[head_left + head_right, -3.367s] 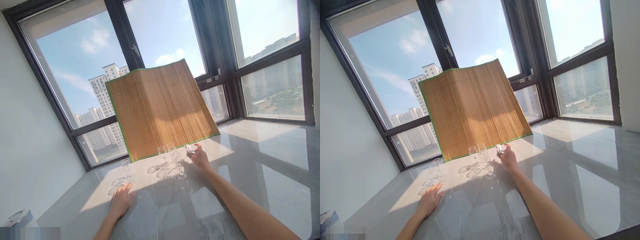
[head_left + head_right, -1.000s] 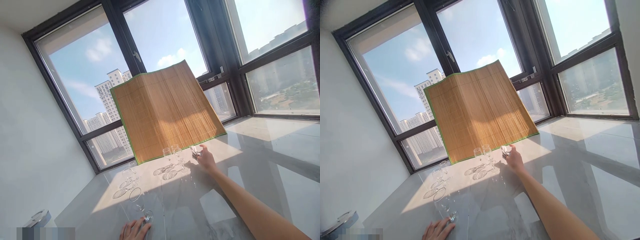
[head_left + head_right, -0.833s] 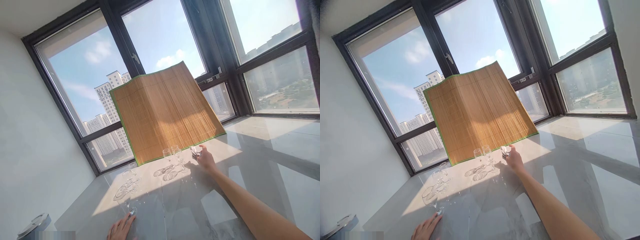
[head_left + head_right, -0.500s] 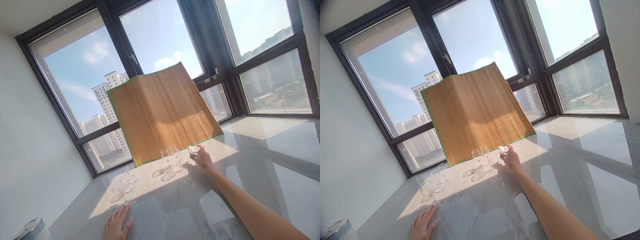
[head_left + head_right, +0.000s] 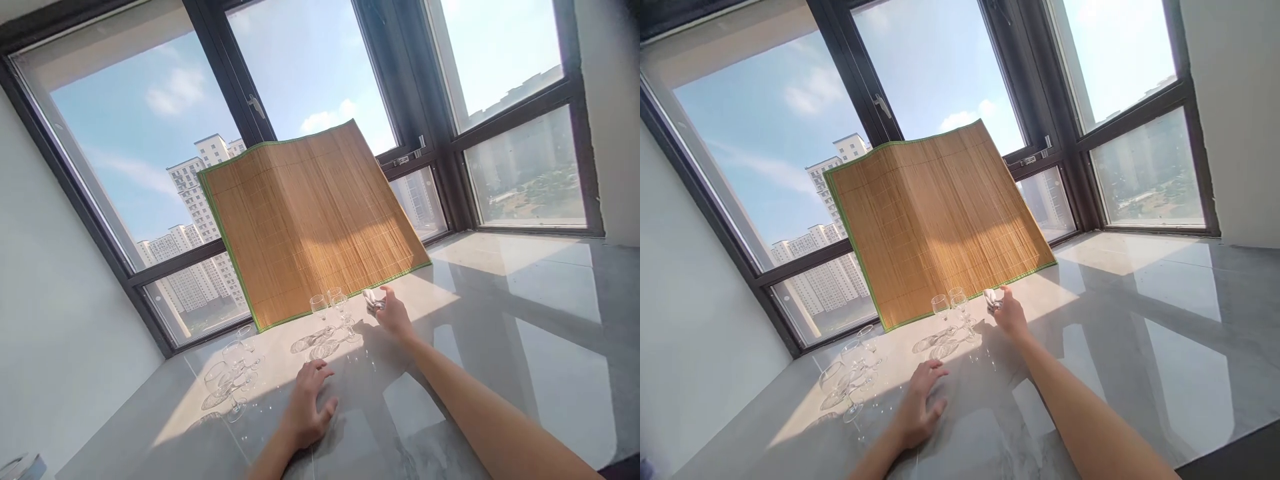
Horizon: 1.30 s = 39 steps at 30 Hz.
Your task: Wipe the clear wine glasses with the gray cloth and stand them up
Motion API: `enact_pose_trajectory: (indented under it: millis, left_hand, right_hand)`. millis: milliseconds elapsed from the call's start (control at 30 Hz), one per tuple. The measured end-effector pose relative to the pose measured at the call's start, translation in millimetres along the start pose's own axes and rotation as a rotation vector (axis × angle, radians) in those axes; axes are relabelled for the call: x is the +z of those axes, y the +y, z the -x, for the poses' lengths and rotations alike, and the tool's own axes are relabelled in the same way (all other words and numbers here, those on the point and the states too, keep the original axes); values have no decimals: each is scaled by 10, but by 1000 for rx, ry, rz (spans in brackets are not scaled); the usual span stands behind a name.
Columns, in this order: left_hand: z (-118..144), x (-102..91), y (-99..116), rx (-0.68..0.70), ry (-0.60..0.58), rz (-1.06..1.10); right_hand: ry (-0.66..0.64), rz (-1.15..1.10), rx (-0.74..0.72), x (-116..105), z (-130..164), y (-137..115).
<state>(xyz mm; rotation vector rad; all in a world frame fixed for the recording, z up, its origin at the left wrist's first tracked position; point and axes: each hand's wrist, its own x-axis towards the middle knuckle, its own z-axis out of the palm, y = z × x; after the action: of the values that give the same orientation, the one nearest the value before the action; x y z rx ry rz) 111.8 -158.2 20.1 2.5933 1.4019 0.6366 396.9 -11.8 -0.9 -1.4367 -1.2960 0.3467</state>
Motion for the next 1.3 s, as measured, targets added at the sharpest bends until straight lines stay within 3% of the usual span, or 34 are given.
enact_pose_trajectory:
  millis: [167,333,433,567,667,800,1067,1300]
  left_hand:
    - [-782,371,149,-108,-72,-29]
    - [-1045,441,224,-145,-160,-70]
    - [-930,389,265,-124,-142,-74]
    - [-522,270,209,-51,-145,-76]
    - [-153,149,20,-87,-130,-96]
    - [153,-1,-384,-261,-54,-211]
    - [-12,-128,-1091,-644,-2,-418]
    - [-133,-144,-1257,-725,72,-385]
  right_hand:
    - [27,-24,-19,-14,-9,-2]
    - [44,1,-28,-17,-18,-3]
    - [40,9,-25,-28,-12,-18]
    - [31,17,-15,-34,-7,-22]
    - [18,23,-13,-33,-4,-10]
    - [9,23,-13,-39,1,-1]
    - [19,20,-20,-29,-5,8]
    - [11,5,-15,-26,-16,23]
